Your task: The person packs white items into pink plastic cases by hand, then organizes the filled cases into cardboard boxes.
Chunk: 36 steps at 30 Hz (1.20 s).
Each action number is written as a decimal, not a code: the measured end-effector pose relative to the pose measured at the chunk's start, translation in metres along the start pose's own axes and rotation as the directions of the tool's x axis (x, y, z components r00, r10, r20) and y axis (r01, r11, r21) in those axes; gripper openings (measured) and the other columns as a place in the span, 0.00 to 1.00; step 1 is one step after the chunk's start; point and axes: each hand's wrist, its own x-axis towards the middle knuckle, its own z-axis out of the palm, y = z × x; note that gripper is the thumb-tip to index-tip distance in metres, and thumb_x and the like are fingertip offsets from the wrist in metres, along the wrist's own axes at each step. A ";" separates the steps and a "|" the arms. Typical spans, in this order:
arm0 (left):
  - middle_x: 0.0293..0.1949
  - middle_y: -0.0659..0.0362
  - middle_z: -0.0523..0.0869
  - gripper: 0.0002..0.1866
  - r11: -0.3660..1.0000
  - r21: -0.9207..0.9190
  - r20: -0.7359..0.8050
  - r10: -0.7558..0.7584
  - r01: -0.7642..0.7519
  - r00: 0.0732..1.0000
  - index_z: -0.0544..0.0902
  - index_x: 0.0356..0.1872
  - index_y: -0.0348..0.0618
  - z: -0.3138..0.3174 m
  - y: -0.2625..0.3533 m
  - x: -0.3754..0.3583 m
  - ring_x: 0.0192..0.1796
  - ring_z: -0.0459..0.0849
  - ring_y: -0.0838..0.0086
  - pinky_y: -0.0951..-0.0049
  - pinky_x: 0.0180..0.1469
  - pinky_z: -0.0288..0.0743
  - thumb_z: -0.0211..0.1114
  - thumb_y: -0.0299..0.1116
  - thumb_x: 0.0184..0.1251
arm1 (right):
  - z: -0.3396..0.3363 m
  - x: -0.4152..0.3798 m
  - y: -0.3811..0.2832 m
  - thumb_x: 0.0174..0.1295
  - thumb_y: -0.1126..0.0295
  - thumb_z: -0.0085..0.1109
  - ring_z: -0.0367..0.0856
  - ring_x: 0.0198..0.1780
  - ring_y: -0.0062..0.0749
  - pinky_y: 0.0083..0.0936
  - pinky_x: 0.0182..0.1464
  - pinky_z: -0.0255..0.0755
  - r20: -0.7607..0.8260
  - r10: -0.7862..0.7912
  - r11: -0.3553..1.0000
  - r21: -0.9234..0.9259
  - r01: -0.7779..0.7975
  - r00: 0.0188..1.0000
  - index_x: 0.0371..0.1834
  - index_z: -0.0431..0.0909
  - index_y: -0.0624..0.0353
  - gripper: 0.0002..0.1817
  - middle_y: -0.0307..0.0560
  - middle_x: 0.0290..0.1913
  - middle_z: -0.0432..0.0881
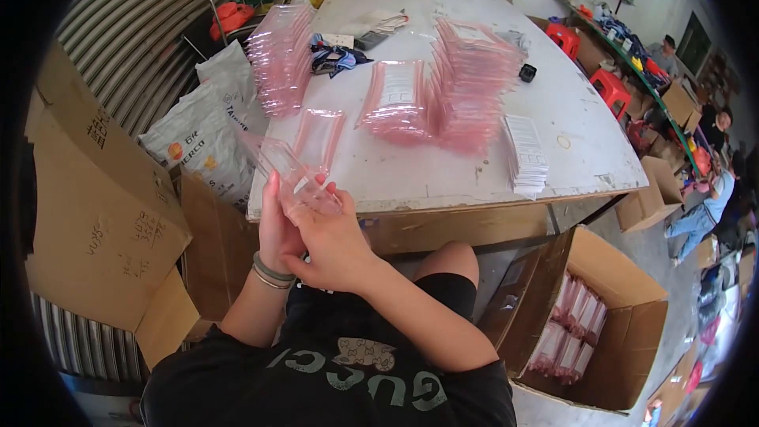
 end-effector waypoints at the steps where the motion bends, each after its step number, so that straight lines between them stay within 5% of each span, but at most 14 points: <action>1: 0.52 0.52 0.82 0.32 1.000 0.006 0.018 -0.008 0.007 1.000 0.74 0.60 0.41 -0.001 0.001 0.003 0.58 0.80 0.58 0.53 0.62 0.76 0.49 0.62 0.76 | 0.004 -0.001 -0.001 0.53 0.57 0.73 0.74 0.67 0.51 0.58 0.74 0.42 -0.019 0.004 1.000 0.002 -0.004 1.000 0.76 0.62 0.57 0.47 0.58 0.66 0.76; 6: 0.51 0.52 0.82 0.29 1.000 -0.004 0.097 -0.018 0.018 0.995 0.77 0.54 0.38 -0.005 0.009 0.013 0.55 0.82 0.61 0.59 0.62 0.78 0.57 0.58 0.73 | 0.008 -0.006 0.002 0.53 0.62 0.71 0.77 0.63 0.48 0.57 0.71 0.48 -0.183 -0.141 0.990 -0.053 0.134 0.973 0.72 0.66 0.58 0.41 0.55 0.58 0.80; 10: 0.50 0.50 0.82 0.29 0.904 -0.426 0.016 -0.017 0.022 1.000 0.75 0.53 0.34 -0.030 0.047 0.033 0.56 0.81 0.59 0.59 0.65 0.77 0.71 0.49 0.64 | -0.075 -0.027 0.001 0.54 0.69 0.70 0.84 0.52 0.45 0.49 0.62 0.68 -0.148 -0.252 0.958 -0.178 0.225 0.956 0.58 0.80 0.57 0.25 0.49 0.47 0.86; 12: 0.53 0.48 0.80 0.31 0.867 -0.497 0.057 -0.016 0.043 0.998 0.74 0.55 0.33 -0.028 0.059 0.024 0.59 0.79 0.58 0.59 0.66 0.77 0.75 0.46 0.60 | -0.113 -0.054 0.060 0.57 0.75 0.67 0.86 0.44 0.48 0.39 0.47 0.77 -0.586 0.021 0.976 -0.165 -0.145 0.810 0.48 0.85 0.60 0.14 0.52 0.42 0.87; 13: 0.54 0.48 0.79 0.33 0.845 -0.531 0.080 -0.028 0.066 0.996 0.73 0.56 0.32 -0.026 0.061 0.018 0.61 0.78 0.57 0.59 0.67 0.76 0.76 0.45 0.60 | -0.144 -0.069 0.095 0.56 0.75 0.66 0.85 0.45 0.51 0.41 0.49 0.77 -0.646 0.095 0.943 -0.187 -0.277 0.758 0.47 0.85 0.63 0.14 0.55 0.43 0.87; 15: 0.54 0.48 0.79 0.34 0.845 -0.528 0.083 -0.045 0.082 0.996 0.74 0.55 0.29 -0.035 0.058 0.014 0.60 0.79 0.56 0.58 0.67 0.76 0.71 0.52 0.62 | -0.197 -0.098 0.160 0.51 0.75 0.66 0.82 0.56 0.51 0.42 0.59 0.74 -0.533 0.082 0.770 -0.503 -0.393 0.842 0.55 0.82 0.62 0.24 0.56 0.50 0.86; 17: 0.55 0.48 0.79 0.36 0.844 -0.526 0.117 -0.047 0.102 0.992 0.73 0.57 0.29 -0.035 0.053 0.020 0.61 0.78 0.56 0.58 0.68 0.76 0.71 0.52 0.62 | -0.204 -0.122 0.201 0.50 0.76 0.64 0.82 0.57 0.48 0.44 0.64 0.69 -0.483 0.074 0.534 -0.720 -0.443 0.873 0.50 0.82 0.60 0.20 0.54 0.49 0.85; 20: 0.58 0.50 0.76 0.38 0.859 -0.492 0.162 -0.067 0.140 0.985 0.69 0.62 0.33 -0.037 0.038 0.023 0.63 0.76 0.58 0.57 0.70 0.74 0.75 0.47 0.60 | -0.203 -0.143 0.246 0.52 0.77 0.61 0.84 0.53 0.43 0.44 0.66 0.66 -0.400 0.108 0.347 -0.843 -0.412 0.910 0.39 0.83 0.57 0.10 0.50 0.43 0.86; 23: 0.59 0.52 0.76 0.39 0.867 -0.462 0.214 -0.094 0.186 0.972 0.68 0.65 0.34 -0.031 0.026 0.021 0.64 0.76 0.60 0.57 0.70 0.73 0.73 0.50 0.61 | -0.210 -0.139 0.234 0.54 0.77 0.57 0.84 0.46 0.39 0.40 0.58 0.69 -0.303 0.335 0.247 -0.886 -0.393 0.892 0.29 0.80 0.55 0.04 0.44 0.36 0.85; 26: 0.60 0.52 0.76 0.39 0.888 -0.424 0.208 -0.096 0.179 0.973 0.68 0.65 0.36 -0.025 0.021 0.024 0.64 0.76 0.60 0.56 0.70 0.72 0.71 0.52 0.62 | -0.212 -0.145 0.235 0.54 0.76 0.55 0.82 0.40 0.37 0.37 0.50 0.69 -0.300 0.205 0.354 -0.865 -0.356 0.932 0.26 0.80 0.54 0.04 0.41 0.34 0.85; 32: 0.60 0.52 0.77 0.39 0.878 -0.418 0.257 -0.132 0.233 0.957 0.69 0.65 0.36 -0.021 0.014 0.029 0.64 0.76 0.60 0.55 0.70 0.72 0.71 0.52 0.61 | -0.203 -0.138 0.229 0.53 0.77 0.56 0.81 0.38 0.39 0.36 0.48 0.69 -0.357 -0.022 0.342 -0.881 -0.328 0.934 0.26 0.79 0.53 0.05 0.44 0.31 0.82; 36: 0.59 0.50 0.77 0.40 0.887 -0.411 0.247 -0.115 0.211 0.962 0.69 0.64 0.35 -0.017 0.014 0.028 0.64 0.76 0.58 0.55 0.70 0.73 0.71 0.54 0.60 | -0.196 -0.136 0.229 0.52 0.78 0.56 0.81 0.38 0.42 0.37 0.44 0.71 -0.358 -0.002 0.439 -0.839 -0.321 0.934 0.27 0.80 0.54 0.05 0.45 0.30 0.80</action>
